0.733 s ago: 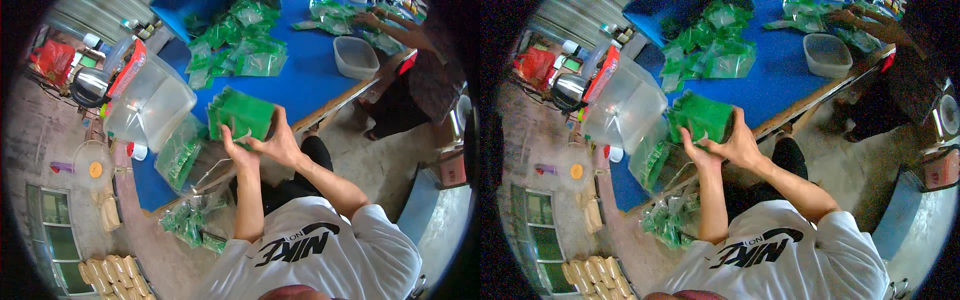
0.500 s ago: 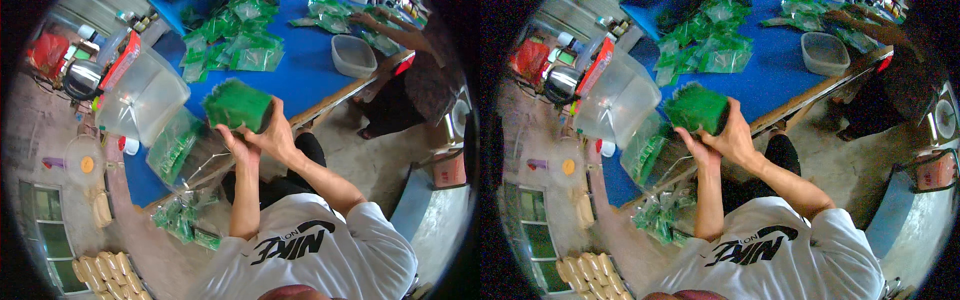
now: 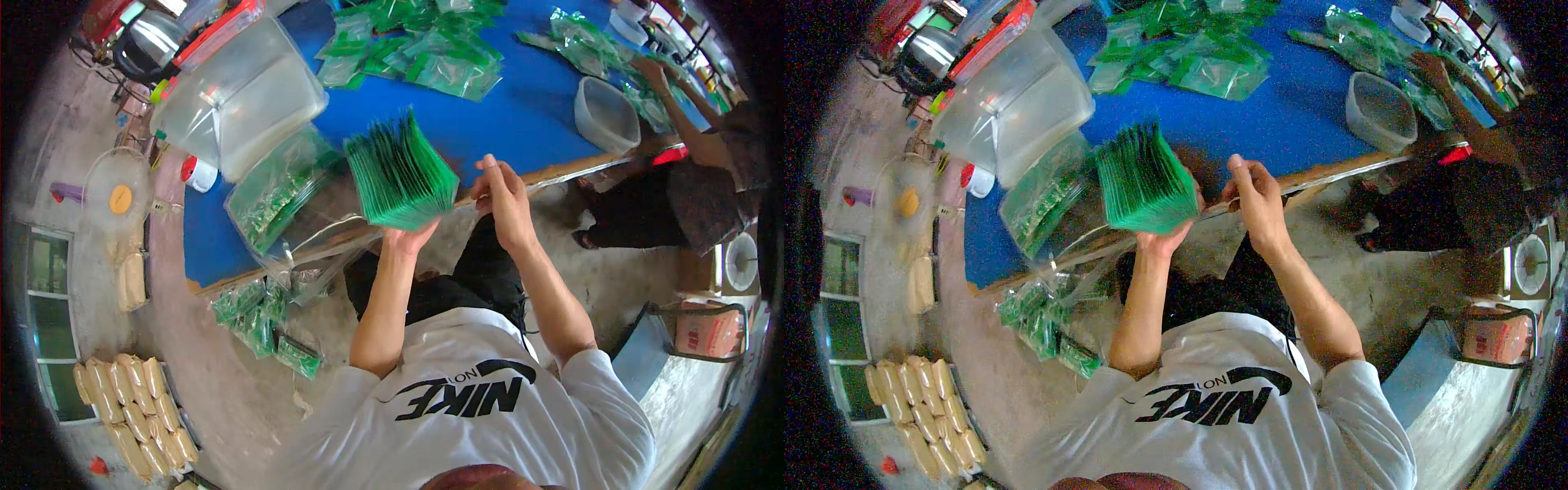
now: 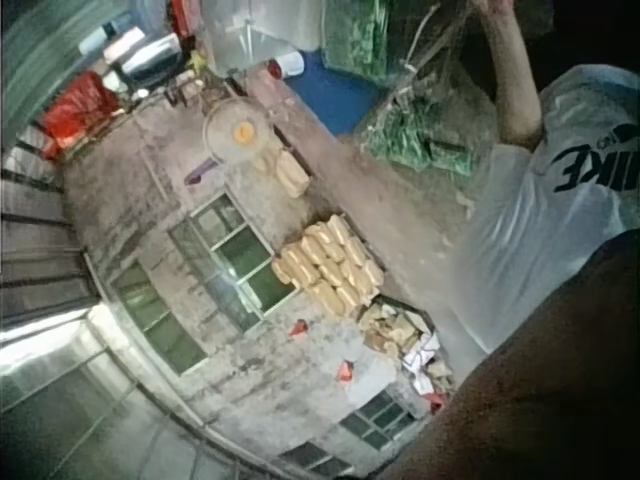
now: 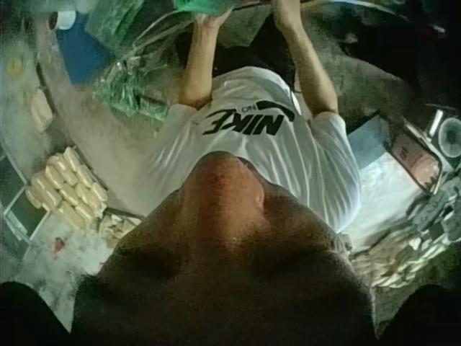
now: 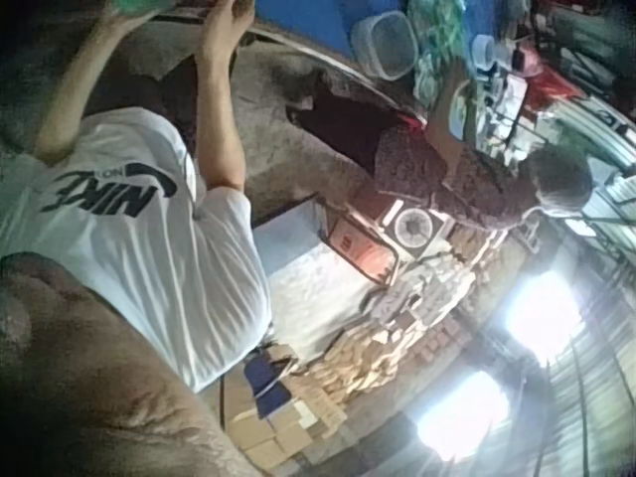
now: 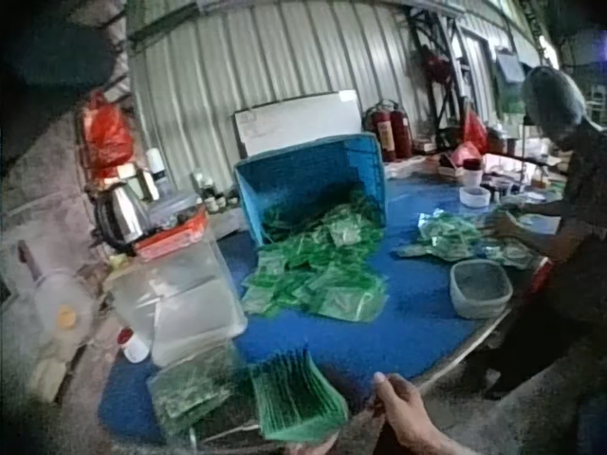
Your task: The person gathers and stacks small green packets from a table by hand, then inserts the stack into a clear plastic bag.
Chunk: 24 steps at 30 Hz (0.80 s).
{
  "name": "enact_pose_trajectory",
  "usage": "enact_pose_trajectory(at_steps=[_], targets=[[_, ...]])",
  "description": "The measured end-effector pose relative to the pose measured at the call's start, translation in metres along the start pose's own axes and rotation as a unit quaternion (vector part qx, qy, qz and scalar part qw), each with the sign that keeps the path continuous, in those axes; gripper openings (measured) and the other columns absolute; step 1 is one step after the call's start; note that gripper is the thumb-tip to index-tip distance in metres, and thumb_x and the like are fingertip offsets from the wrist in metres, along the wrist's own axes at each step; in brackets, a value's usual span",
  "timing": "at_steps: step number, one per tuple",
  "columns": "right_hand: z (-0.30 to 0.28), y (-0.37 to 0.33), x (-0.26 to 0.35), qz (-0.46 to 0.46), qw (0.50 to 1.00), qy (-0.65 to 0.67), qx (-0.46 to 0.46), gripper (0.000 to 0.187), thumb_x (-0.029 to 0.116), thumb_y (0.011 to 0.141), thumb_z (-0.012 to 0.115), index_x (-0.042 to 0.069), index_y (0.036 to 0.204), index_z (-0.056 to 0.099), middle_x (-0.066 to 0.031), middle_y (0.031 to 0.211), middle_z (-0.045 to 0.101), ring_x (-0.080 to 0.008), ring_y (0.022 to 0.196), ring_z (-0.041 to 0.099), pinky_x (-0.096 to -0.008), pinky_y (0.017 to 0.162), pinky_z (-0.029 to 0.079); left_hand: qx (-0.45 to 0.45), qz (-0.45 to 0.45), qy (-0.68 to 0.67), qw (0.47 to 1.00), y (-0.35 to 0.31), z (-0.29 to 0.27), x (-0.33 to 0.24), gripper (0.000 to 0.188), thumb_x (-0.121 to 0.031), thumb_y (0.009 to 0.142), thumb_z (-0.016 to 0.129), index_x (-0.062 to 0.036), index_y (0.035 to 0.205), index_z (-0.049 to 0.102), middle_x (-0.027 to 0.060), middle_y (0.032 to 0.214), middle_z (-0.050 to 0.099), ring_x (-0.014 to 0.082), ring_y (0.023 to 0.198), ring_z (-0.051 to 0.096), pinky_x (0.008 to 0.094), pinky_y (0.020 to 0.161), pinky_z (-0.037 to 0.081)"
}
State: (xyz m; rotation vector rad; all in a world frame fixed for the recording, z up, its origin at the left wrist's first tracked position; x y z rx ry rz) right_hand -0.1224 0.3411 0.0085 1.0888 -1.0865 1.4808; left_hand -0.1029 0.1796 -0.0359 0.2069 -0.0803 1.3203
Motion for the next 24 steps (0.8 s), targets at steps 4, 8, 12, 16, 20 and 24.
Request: enact_pose_trajectory(at_steps=[4,8,12,16,20,24], targets=[[-0.007,-0.009,0.008,-0.128,0.992,-0.007,0.016,0.063,0.042,0.085,0.071,0.000,0.125,0.046,-0.0098,0.097,0.057,-0.0173,0.086,0.056,-0.0300,0.075,0.047,-0.009,0.010,0.083,0.996,0.004,0.019,0.019,0.047,-0.037,0.093,0.059,-0.0071,0.129,0.058,0.0120,0.130,0.059,0.0300,0.119,0.056,0.0494,0.105,0.043],[0.007,-0.032,0.033,-0.248,0.939,-0.234,0.041,0.133,0.045,0.055,0.093,0.003,0.151,0.010,-0.0222,0.128,0.049,-0.0329,0.116,0.053,-0.0401,0.093,0.048,-0.073,0.097,0.303,0.945,0.004,0.010,0.024,0.065,-0.055,0.093,0.053,-0.0091,0.140,0.045,0.0087,0.138,0.052,0.0275,0.124,0.052,0.0467,0.106,0.043],[0.017,-0.026,0.021,-0.227,0.938,-0.263,0.000,0.129,0.034,0.061,0.092,0.008,0.153,0.004,-0.0229,0.122,0.052,-0.0311,0.109,0.058,-0.0418,0.092,0.048,-0.149,0.204,0.439,0.862,-0.007,0.009,0.024,0.072,-0.057,0.091,0.057,-0.0085,0.142,0.040,0.0076,0.135,0.052,0.0236,0.123,0.052,0.0420,0.101,0.045],[0.007,-0.021,0.014,-0.149,0.974,-0.167,0.033,0.113,0.023,0.069,0.087,0.007,0.151,0.011,-0.0206,0.120,0.054,-0.0287,0.106,0.059,-0.0401,0.091,0.048,-0.144,0.206,0.497,0.830,-0.014,0.007,0.026,0.070,-0.052,0.093,0.057,-0.0110,0.145,0.037,0.0068,0.138,0.051,0.0250,0.125,0.050,0.0452,0.104,0.042],[0.007,-0.015,0.020,-0.130,0.977,-0.164,0.039,0.112,0.027,0.067,0.088,0.004,0.149,0.016,-0.0259,0.119,0.055,-0.0333,0.103,0.062,-0.0422,0.088,0.051,-0.066,0.135,0.520,0.841,-0.022,0.003,0.015,0.069,-0.036,0.087,0.071,-0.0099,0.143,0.040,0.0063,0.137,0.051,0.0248,0.125,0.050,0.0447,0.106,0.041],[0.002,-0.020,0.023,-0.208,0.943,-0.259,0.025,0.106,0.030,0.069,0.088,0.007,0.149,0.023,-0.0137,0.112,0.057,-0.0237,0.104,0.057,-0.0373,0.084,0.050,-0.084,0.104,0.510,0.850,-0.022,0.002,0.008,0.071,-0.027,0.082,0.077,-0.0069,0.141,0.043,0.0073,0.137,0.052,0.0261,0.128,0.049,0.0451,0.108,0.039]])
Point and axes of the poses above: each hand's wrist, its own y-axis towards the middle knuckle, its own z-axis out of the palm, x = y × z, the point moved 3 cm from there along y, towards the middle knuckle
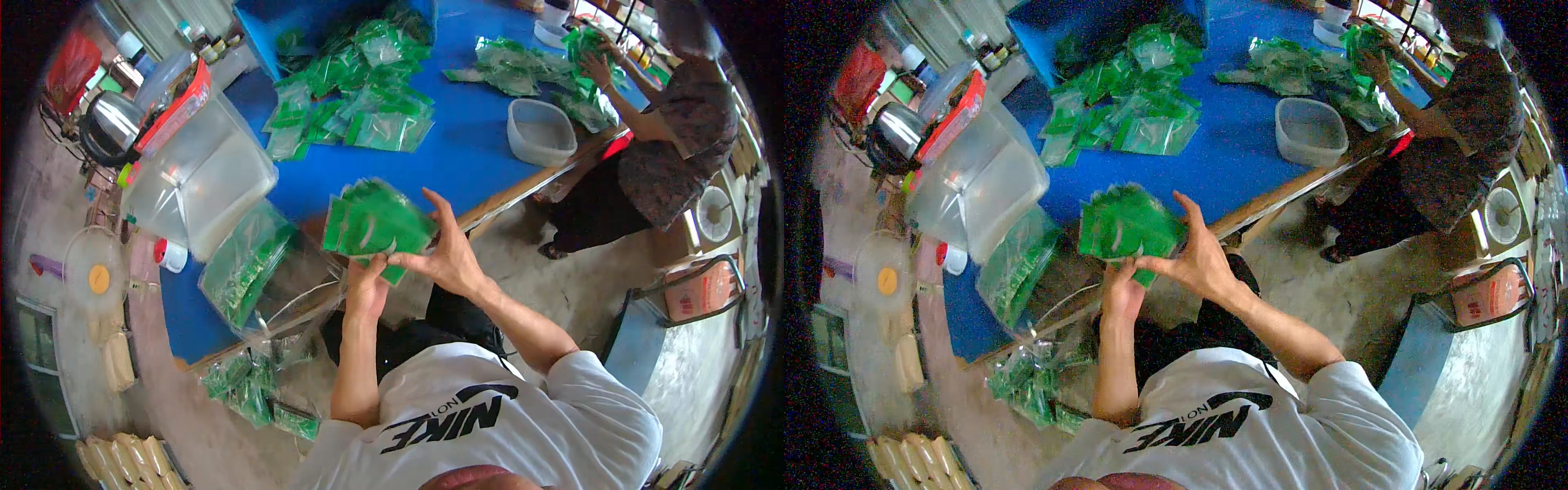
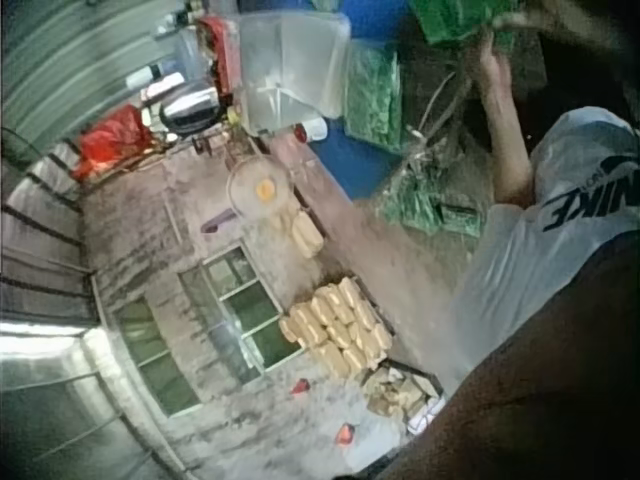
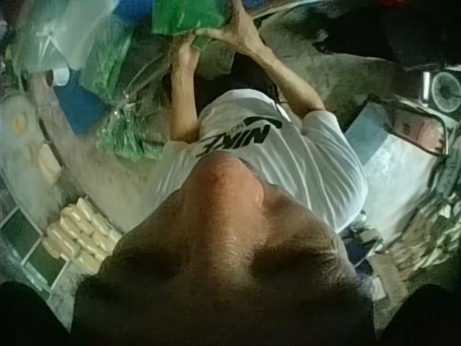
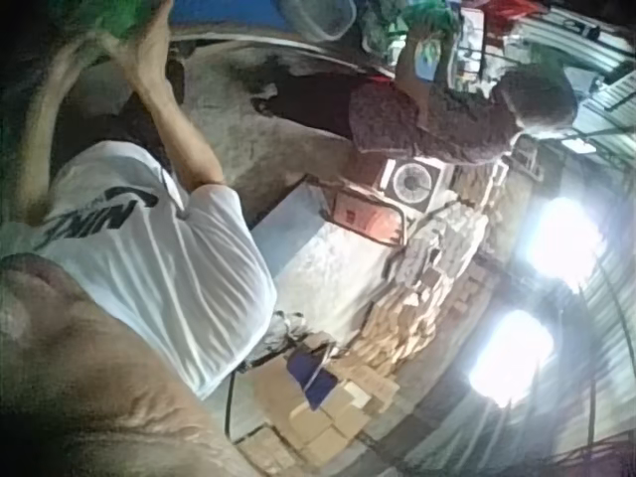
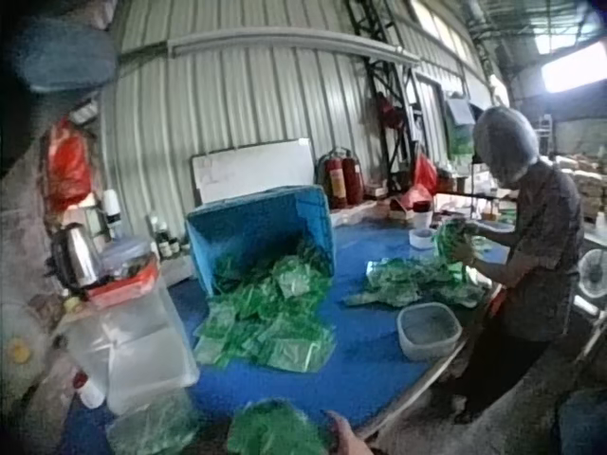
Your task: The person gathers and stacks small green packets from a table by hand, then inserts the stack into a clear plastic bag.
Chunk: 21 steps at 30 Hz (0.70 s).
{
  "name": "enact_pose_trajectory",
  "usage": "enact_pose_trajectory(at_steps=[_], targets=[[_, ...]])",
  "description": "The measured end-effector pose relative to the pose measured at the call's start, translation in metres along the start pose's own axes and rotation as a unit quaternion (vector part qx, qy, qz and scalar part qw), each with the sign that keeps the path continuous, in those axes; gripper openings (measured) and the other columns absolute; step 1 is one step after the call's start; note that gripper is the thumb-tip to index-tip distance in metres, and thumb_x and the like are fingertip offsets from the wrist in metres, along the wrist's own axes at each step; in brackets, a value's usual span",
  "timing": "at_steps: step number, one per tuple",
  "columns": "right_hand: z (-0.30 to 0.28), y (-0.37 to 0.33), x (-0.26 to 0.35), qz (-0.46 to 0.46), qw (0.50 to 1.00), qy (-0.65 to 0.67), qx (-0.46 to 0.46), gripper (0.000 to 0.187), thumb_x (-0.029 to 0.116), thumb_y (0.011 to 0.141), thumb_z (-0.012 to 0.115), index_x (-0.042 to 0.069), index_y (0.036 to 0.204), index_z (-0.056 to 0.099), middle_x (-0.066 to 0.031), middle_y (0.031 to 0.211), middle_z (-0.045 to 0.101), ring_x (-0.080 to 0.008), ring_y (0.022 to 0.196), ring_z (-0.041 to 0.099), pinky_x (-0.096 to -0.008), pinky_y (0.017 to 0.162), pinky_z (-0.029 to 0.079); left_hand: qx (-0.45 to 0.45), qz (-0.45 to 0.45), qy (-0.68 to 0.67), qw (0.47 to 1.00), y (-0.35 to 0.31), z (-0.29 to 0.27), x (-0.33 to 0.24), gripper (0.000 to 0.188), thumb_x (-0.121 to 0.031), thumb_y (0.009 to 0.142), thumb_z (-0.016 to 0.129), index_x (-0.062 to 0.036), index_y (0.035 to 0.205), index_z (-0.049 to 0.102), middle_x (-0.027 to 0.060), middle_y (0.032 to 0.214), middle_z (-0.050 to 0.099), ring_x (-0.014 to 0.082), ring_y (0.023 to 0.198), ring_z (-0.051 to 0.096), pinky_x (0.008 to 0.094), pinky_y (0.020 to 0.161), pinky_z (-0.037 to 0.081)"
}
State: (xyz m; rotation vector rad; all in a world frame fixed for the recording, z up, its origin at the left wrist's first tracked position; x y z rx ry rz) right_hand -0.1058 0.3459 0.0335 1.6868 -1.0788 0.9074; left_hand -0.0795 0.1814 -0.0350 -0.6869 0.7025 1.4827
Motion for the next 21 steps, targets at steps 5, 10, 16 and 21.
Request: enact_pose_trajectory(at_steps=[5,10,16,21], targets=[[-0.017,-0.002,-0.021,0.074,0.961,0.265,0.034,0.086,0.047,0.085,0.071,0.006,0.147,0.027,-0.0128,0.115,0.062,-0.0198,0.092,0.063,-0.0337,0.074,0.052,0.005,-0.047,-0.126,0.991,-0.004,-0.026,0.009,0.066,-0.029,0.086,0.072,-0.0064,0.141,0.042,0.0060,0.135,0.052,0.0244,0.125,0.050,0.0428,0.106,0.041],[0.025,-0.025,-0.031,0.344,0.735,0.403,0.422,0.108,0.090,0.076,0.029,0.002,0.136,0.048,-0.0254,0.116,0.060,-0.0325,0.099,0.065,-0.0423,0.088,0.054,-0.039,-0.076,-0.031,0.996,-0.004,-0.032,0.002,0.063,-0.038,0.097,0.052,-0.0087,0.149,0.033,0.0099,0.149,0.042,0.0286,0.131,0.047,0.0475,0.112,0.035],[0.059,-0.079,-0.016,0.307,0.563,0.659,0.394,0.087,0.074,0.082,0.052,0.014,0.145,0.040,-0.0094,0.145,0.047,-0.0238,0.129,0.047,-0.0479,0.104,0.040,0.243,0.071,-0.043,0.966,-0.035,-0.014,0.001,0.046,-0.033,0.102,0.039,-0.0105,0.142,0.043,0.0162,0.144,0.044,0.0320,0.126,0.049,0.0470,0.108,0.040],[0.054,-0.087,-0.034,0.349,0.540,0.656,0.396,0.073,0.056,0.082,0.069,0.012,0.136,0.049,-0.0069,0.135,0.056,-0.0214,0.120,0.054,-0.0432,0.102,0.043,0.108,-0.028,0.083,0.990,-0.037,-0.002,-0.017,0.042,-0.035,0.100,0.046,-0.0090,0.132,0.051,0.0178,0.138,0.050,0.0303,0.123,0.052,0.0440,0.109,0.040]])
Point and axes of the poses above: each hand's wrist, its own y-axis towards the middle knuckle, its own z-axis out of the palm, x = y × z, the point moved 3 cm from there along y, towards the middle knuckle
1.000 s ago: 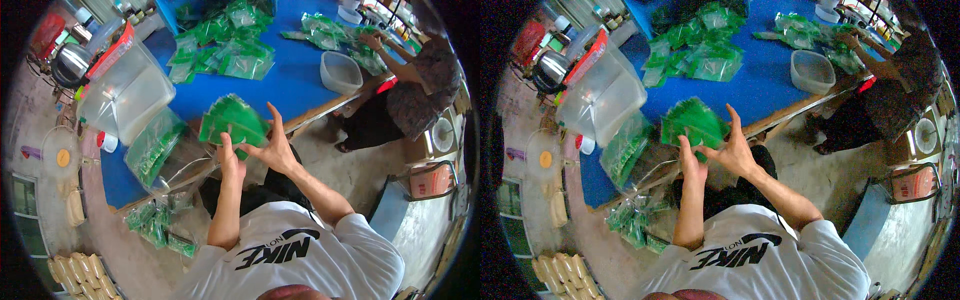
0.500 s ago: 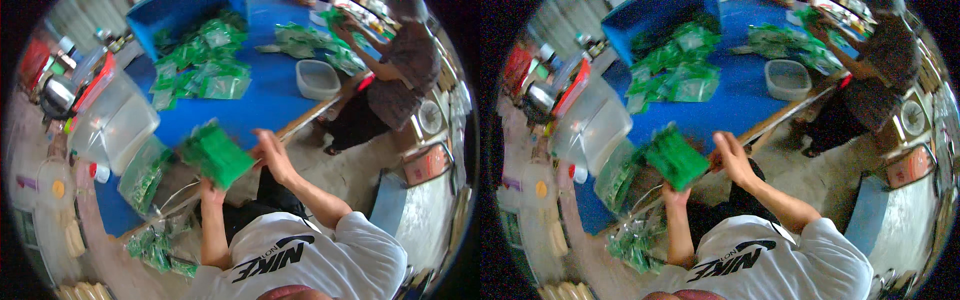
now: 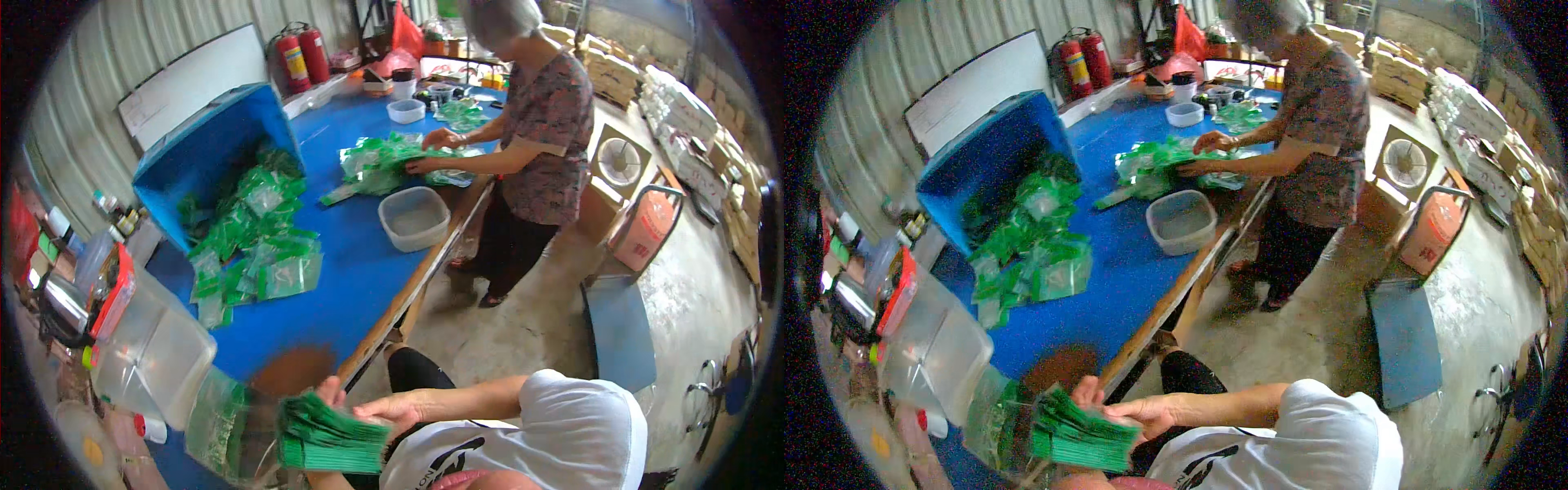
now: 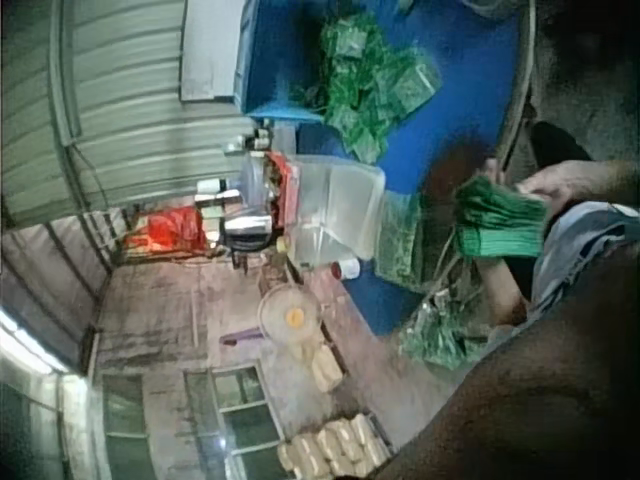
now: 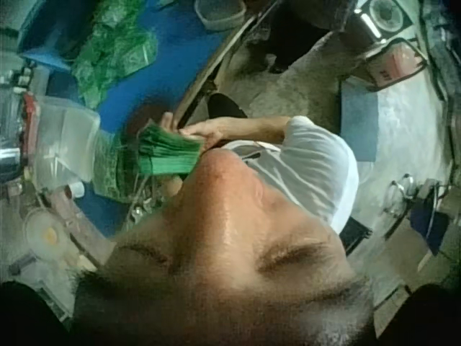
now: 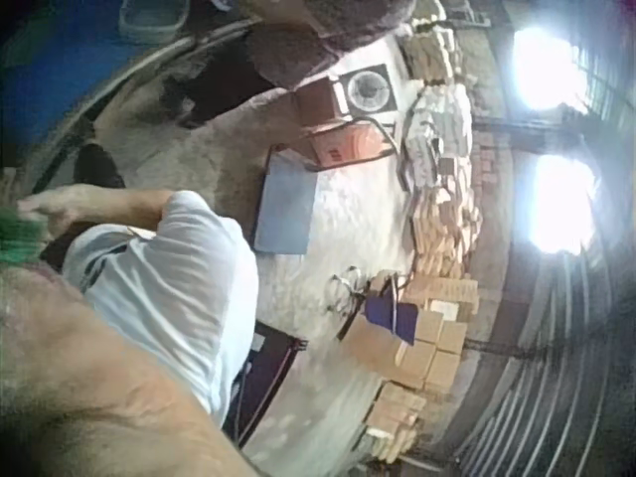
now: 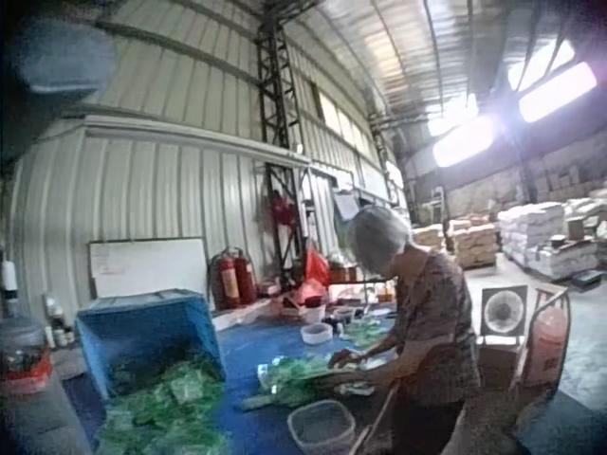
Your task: The person gathers and stacks small green packets from a table by hand, then inserts the stack into a clear plastic bag.
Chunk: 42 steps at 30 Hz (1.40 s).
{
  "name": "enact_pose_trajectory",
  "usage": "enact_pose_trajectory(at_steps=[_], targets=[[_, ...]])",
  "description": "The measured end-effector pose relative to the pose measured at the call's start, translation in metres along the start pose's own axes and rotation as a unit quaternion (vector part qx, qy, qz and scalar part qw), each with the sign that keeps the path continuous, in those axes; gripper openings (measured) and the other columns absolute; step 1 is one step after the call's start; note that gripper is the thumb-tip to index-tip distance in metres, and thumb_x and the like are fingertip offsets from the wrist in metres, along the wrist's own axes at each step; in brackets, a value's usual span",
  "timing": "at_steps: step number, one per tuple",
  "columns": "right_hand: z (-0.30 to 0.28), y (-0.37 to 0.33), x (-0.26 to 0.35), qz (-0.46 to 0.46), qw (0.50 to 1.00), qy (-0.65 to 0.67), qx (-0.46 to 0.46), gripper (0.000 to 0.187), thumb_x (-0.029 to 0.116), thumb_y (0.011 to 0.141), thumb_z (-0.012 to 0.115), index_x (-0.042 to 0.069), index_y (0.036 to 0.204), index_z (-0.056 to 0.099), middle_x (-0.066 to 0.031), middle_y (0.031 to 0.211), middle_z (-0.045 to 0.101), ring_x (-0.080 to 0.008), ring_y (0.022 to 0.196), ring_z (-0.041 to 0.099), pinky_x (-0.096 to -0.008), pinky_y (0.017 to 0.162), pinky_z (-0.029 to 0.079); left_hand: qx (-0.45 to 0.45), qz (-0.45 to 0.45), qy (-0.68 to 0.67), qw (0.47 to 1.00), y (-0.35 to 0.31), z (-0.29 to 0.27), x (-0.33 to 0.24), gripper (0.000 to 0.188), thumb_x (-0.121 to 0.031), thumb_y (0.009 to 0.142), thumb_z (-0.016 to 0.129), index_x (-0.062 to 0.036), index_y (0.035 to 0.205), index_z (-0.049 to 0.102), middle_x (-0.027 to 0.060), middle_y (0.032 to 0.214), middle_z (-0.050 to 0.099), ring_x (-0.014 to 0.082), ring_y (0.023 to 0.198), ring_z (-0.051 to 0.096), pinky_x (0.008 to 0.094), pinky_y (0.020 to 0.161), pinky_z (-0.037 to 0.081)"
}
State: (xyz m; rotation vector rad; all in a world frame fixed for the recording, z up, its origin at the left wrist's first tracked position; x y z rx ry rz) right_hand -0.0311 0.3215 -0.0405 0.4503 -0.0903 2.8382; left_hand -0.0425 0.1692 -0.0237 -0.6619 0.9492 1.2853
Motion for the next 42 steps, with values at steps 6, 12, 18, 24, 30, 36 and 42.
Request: enact_pose_trajectory(at_steps=[6,12,18,24,30,36,42], targets=[[0.035,-0.011,0.090,-0.257,0.944,-0.177,-0.104,0.089,0.026,0.078,0.082,0.008,0.148,0.030,-0.0098,0.138,0.051,-0.0211,0.122,0.052,-0.0369,0.105,0.041,0.031,0.071,-0.108,0.991,0.006,0.001,-0.011,0.093,-0.056,0.080,0.070,-0.0035,0.146,0.032,0.0145,0.146,0.039,0.0316,0.133,0.041,0.0500,0.112,0.033],[0.027,-0.006,0.080,-0.331,0.609,-0.625,-0.360,0.102,0.051,0.082,0.072,-0.005,0.148,0.018,-0.0313,0.137,0.044,-0.0401,0.128,0.045,-0.0419,0.105,0.039,-0.346,-0.080,-0.015,0.935,0.013,0.026,0.023,0.081,-0.054,0.084,0.069,-0.0071,0.142,0.040,0.0080,0.142,0.045,0.0253,0.131,0.041,0.0457,0.108,0.032],[0.023,-0.004,0.064,-0.198,0.700,-0.621,-0.292,0.081,0.052,0.099,0.045,-0.008,0.147,0.019,-0.0307,0.141,0.038,-0.0385,0.133,0.040,-0.0406,0.109,0.035,-0.272,0.006,0.030,0.962,-0.009,-0.017,0.032,0.060,-0.044,0.090,0.065,-0.0036,0.132,0.052,0.0108,0.131,0.055,0.0238,0.121,0.051,0.0431,0.103,0.039],[0.072,-0.045,0.110,-0.064,0.719,-0.653,-0.230,0.099,0.061,0.072,0.077,-0.007,0.136,0.042,-0.0274,0.128,0.055,-0.0295,0.124,0.051,-0.0408,0.105,0.040,-0.226,0.020,0.033,0.973,-0.007,0.016,0.023,0.057,-0.004,0.072,0.075,0.0001,0.125,0.053,0.0108,0.116,0.062,0.0241,0.105,0.061,0.0402,0.092,0.051],[0.039,-0.035,0.089,-0.138,0.819,-0.498,-0.248,0.085,0.024,0.064,0.092,-0.002,0.132,0.048,-0.0126,0.124,0.058,-0.0233,0.112,0.056,-0.0369,0.099,0.045,-0.195,0.026,0.218,0.956,0.006,0.057,-0.004,0.064,-0.021,0.074,0.085,-0.0012,0.124,0.051,0.0080,0.111,0.060,0.0179,0.100,0.057,0.0361,0.089,0.048],[0.015,-0.034,0.085,-0.140,0.831,-0.436,-0.315,0.074,0.015,0.067,0.086,-0.001,0.129,0.051,-0.0108,0.118,0.062,-0.0223,0.108,0.059,-0.0355,0.097,0.046,-0.179,0.018,0.308,0.934,-0.012,0.034,-0.004,0.065,-0.028,0.093,0.064,0.0008,0.142,0.031,0.0176,0.129,0.049,0.0262,0.127,0.044,0.0414,0.108,0.034],[0.038,-0.034,0.188,-0.241,0.716,-0.522,-0.397,0.079,0.023,0.068,0.087,0.001,0.133,0.048,-0.0113,0.113,0.066,-0.0226,0.103,0.062,-0.0363,0.094,0.047,-0.394,0.022,0.752,0.528,-0.001,-0.113,-0.146,0.074,-0.061,0.093,0.047,-0.0116,0.146,0.039,0.0228,0.153,0.028,0.0448,0.142,0.021,0.0613,0.113,0.016]])
Point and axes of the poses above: each hand's wrist, its own y-axis towards the middle knuckle, its own z-axis out of the palm, x = y × z, the point moved 3 cm from there along y, towards the middle knuckle
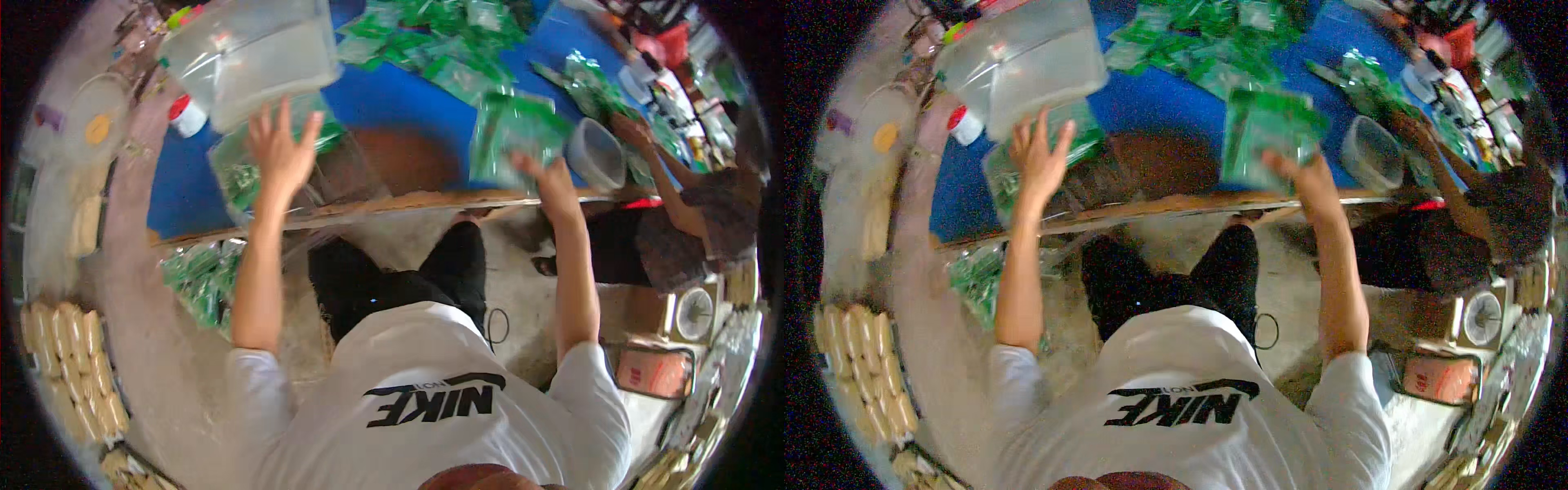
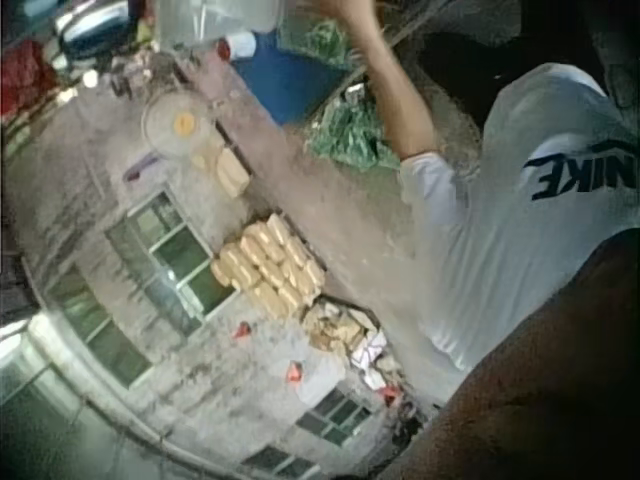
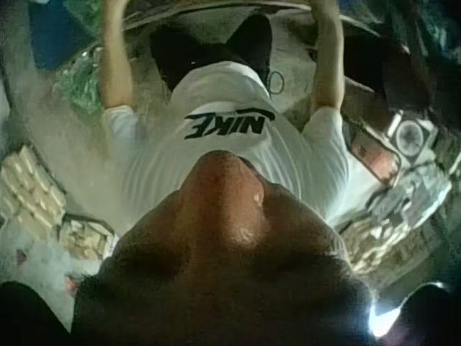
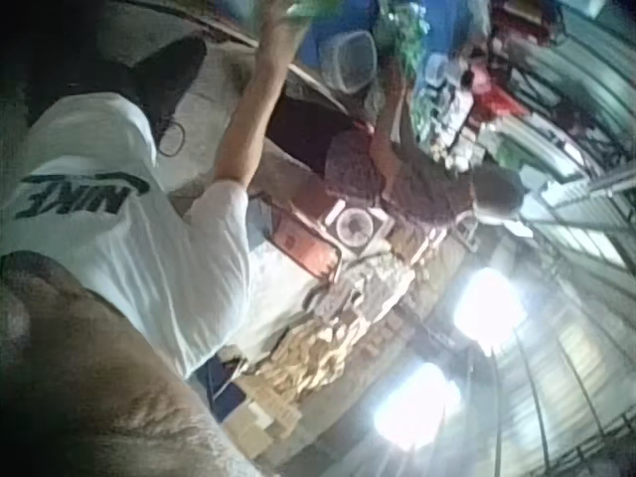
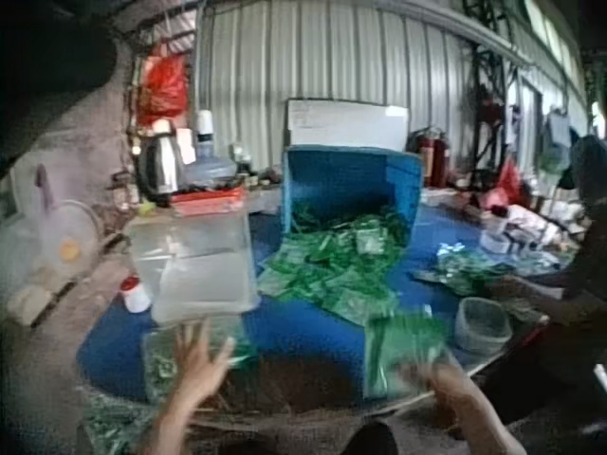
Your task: The person gathers and stacks small green packets from a table by hand, then inserts the stack into a clear plastic bag.
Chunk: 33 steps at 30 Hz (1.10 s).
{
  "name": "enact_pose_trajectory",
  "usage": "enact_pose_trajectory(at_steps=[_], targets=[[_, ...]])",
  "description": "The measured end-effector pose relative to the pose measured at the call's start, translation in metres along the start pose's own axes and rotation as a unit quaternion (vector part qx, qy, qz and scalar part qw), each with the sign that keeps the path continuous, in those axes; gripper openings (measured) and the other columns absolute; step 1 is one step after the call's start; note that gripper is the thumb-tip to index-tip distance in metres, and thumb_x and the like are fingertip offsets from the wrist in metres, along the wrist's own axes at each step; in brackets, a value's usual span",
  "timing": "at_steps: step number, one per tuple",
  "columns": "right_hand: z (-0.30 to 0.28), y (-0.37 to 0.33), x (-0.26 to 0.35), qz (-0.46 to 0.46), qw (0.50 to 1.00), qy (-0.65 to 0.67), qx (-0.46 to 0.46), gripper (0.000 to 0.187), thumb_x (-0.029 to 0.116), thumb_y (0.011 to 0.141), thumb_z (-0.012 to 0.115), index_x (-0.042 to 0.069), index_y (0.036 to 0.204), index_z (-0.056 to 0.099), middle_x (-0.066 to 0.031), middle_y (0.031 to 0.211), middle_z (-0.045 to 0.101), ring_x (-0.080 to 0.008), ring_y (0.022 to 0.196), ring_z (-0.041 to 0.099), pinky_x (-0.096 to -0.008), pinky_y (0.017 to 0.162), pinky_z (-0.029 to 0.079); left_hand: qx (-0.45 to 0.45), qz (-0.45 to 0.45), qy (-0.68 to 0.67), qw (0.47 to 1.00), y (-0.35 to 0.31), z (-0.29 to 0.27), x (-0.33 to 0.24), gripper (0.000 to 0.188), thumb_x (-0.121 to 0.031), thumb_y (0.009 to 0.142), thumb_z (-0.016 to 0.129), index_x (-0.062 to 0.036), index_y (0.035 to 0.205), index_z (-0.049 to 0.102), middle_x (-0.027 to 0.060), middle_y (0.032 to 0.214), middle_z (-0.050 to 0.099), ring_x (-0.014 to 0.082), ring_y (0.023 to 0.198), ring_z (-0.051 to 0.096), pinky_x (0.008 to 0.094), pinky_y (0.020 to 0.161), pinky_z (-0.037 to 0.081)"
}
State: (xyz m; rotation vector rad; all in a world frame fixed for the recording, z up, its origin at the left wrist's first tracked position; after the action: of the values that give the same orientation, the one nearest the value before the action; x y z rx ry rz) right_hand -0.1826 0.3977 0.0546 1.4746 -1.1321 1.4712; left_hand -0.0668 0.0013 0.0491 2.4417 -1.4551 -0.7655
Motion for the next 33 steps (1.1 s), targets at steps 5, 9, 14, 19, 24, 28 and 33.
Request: enact_pose_trajectory(at_steps=[5,9,14,19,24,28,33], targets=[[-0.057,0.096,0.041,-0.124,0.965,-0.224,-0.062,0.071,0.031,0.073,0.084,-0.002,0.128,0.054,-0.0106,0.113,0.065,-0.0182,0.103,0.060,-0.0329,0.091,0.047,0.033,0.051,0.151,0.987,-0.020,0.061,0.052,0.073,-0.064,0.093,0.044,-0.0285,0.153,0.024,0.0129,0.160,0.019,0.0415,0.146,0.014,0.0680,0.111,0.007],[-0.071,0.110,0.042,0.026,0.951,-0.304,0.052,0.076,0.032,0.074,0.084,-0.002,0.133,0.049,-0.0133,0.119,0.063,-0.0203,0.104,0.062,-0.0335,0.091,0.049,0.027,0.135,0.167,0.976,-0.019,0.027,0.090,0.066,-0.056,0.094,0.047,-0.0291,0.152,0.029,0.0090,0.160,0.022,0.0425,0.145,0.017,0.0665,0.112,0.010],[-0.001,0.127,-0.024,0.053,0.841,-0.523,0.128,0.142,0.069,0.049,0.083,0.002,0.152,0.012,-0.0209,0.146,0.039,-0.0402,0.133,0.039,-0.0453,0.109,0.035,-0.011,0.139,0.174,0.975,-0.021,-0.011,0.115,0.064,-0.046,0.093,0.055,-0.0237,0.150,0.034,0.0145,0.156,0.026,0.0435,0.143,0.020,0.0636,0.112,0.014],[0.049,0.111,-0.037,0.049,0.808,-0.585,0.049,0.152,0.087,0.042,0.072,0.013,0.155,0.004,-0.0249,0.158,0.011,-0.0485,0.144,0.013,-0.0634,0.114,0.011,0.032,0.035,-0.363,0.931,-0.118,-0.011,-0.018,0.035,-0.016,0.091,0.067,-0.0017,0.120,0.057,0.0091,0.109,0.062,0.0166,0.098,0.060,0.0328,0.089,0.048],[0.090,0.106,-0.034,-0.165,0.736,-0.657,-0.001,0.135,0.085,0.054,0.067,0.015,0.155,0.013,-0.0234,0.156,0.019,-0.0451,0.145,0.015,-0.0662,0.112,0.014,0.285,-0.246,-0.644,0.666,-0.190,0.077,-0.046,0.030,-0.023,0.096,0.061,0.0002,0.114,0.058,0.0102,0.099,0.067,0.0182,0.091,0.066,0.0332,0.079,0.055],[0.092,0.067,-0.001,-0.391,0.771,-0.502,-0.009,0.107,0.076,0.072,0.061,0.010,0.151,0.030,-0.0210,0.155,0.027,-0.0434,0.145,0.017,-0.0648,0.113,0.013,0.266,-0.323,-0.669,0.614,-0.189,0.082,-0.038,0.032,-0.032,0.096,0.060,-0.0023,0.108,0.059,0.0105,0.096,0.068,0.0199,0.088,0.067,0.0334,0.078,0.055],[0.120,-0.003,-0.043,-0.372,0.692,-0.599,0.156,0.085,0.067,0.082,0.057,0.004,0.137,0.049,-0.0157,0.150,0.037,-0.0398,0.144,0.022,-0.0626,0.114,0.013,0.192,-0.371,-0.684,0.598,-0.176,0.079,-0.040,0.042,-0.037,0.094,0.063,0.0030,0.105,0.060,0.0139,0.101,0.067,0.0217,0.087,0.069,0.0327,0.077,0.057]])
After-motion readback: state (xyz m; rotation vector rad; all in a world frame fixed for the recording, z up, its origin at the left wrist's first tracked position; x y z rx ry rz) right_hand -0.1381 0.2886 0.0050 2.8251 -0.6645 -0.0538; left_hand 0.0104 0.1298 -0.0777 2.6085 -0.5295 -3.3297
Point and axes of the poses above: each hand's wrist, its own y-axis towards the middle knuckle, its own z-axis out of the palm, x = y × z, the point moved 3 cm from there along y, towards the middle knuckle
